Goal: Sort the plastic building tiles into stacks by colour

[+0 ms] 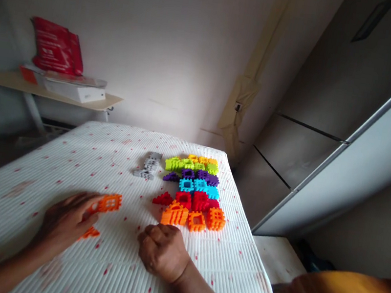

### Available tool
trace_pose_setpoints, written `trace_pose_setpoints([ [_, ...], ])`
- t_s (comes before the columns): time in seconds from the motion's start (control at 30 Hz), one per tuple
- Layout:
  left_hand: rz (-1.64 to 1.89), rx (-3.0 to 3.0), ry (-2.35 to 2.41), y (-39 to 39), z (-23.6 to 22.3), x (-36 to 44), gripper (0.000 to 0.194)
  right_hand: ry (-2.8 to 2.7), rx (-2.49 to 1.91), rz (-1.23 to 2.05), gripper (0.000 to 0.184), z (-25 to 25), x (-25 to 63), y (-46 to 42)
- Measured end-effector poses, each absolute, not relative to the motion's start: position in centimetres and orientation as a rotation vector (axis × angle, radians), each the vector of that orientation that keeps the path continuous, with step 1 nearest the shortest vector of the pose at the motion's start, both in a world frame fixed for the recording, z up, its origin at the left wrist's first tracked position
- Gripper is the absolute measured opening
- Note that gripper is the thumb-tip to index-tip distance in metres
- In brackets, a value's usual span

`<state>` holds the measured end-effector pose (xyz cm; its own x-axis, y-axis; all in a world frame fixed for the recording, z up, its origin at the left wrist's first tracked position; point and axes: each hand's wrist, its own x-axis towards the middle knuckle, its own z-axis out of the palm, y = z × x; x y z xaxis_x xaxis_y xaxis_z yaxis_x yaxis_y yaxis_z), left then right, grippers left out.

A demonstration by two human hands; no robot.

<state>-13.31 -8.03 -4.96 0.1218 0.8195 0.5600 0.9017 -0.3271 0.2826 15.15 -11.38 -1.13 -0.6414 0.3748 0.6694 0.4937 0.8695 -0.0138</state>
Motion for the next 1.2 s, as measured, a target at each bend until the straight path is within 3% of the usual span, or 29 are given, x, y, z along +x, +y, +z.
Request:
trace_pose_setpoints([
  [0.43,-0.861,-2.168,-1.555,-7.8,-5.2,-13.8,0.025,-2.415,-0.606,-0.34,0.015,-1.9,14.5,-11.0],
  [0.7,-1.346,-2.174,-1.594,-8.3,-3.5,-13.5,0.021,-2.344,-0.586,-0.255,0.015,-1.2,14.7,-11.0],
  [0.93,-2.056,-2.186,-2.248,-11.2,-0.9,-8.8,0.031,-2.103,-0.804,-0.022,0.023,1.0,14.1,-11.8],
  [1.1,-2.115,-2.29,-2.227,-12.2,0.1,-6.5,0.036,-2.028,-0.956,0.119,0.046,1.4,12.8,-12.5],
  [1.2,-2.145,-2.315,-2.253,-12.6,0.2,-5.7,0.038,-2.012,-1.003,0.115,0.043,1.5,12.4,-12.9],
])
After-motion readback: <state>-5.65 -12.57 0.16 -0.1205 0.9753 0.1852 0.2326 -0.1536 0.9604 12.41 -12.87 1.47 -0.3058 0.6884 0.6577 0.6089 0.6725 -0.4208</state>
